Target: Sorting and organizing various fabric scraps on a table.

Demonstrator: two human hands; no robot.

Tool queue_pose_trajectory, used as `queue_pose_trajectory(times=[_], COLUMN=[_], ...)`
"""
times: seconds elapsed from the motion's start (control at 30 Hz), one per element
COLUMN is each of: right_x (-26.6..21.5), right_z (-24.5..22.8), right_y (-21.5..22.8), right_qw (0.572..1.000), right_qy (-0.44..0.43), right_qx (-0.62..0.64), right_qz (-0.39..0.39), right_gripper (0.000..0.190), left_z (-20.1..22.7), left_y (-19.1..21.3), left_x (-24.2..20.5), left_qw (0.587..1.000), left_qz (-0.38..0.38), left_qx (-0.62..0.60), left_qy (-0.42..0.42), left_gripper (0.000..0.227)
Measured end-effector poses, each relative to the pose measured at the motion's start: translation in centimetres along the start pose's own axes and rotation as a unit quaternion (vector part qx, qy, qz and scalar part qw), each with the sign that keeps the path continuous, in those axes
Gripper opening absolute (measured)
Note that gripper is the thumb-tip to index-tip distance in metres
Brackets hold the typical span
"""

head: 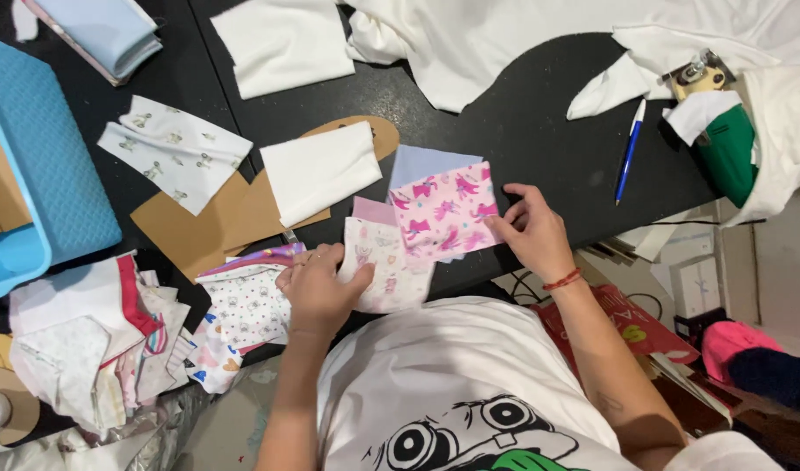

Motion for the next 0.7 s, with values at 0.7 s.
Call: queue_pose_trajectory(times=[0.7], right_x=[-3.7], right_z=[-7.3], right_y=[-2.5], right_qw=[0.743], right_qy=[0.115], right_qx=[0.569], right_qz=[-0.333], right_gripper=[0.068], left_z=[6.6], left_y=[5.1], left_x=[-5.2], left_qw=[0.713], left_qz=[-0.074], left_qx=[-0.695], left_qy=[0.051], left_gripper=[0.054])
Point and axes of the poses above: each hand's wrist, its own x-axis towards the middle knuckle, its own y-axis out of the back of the hand, z = x × y, the point moved 1 cm from there along x, towards the middle knuckle, and after that the axes turned 10 degrees about -x, right-handed, at the moved point
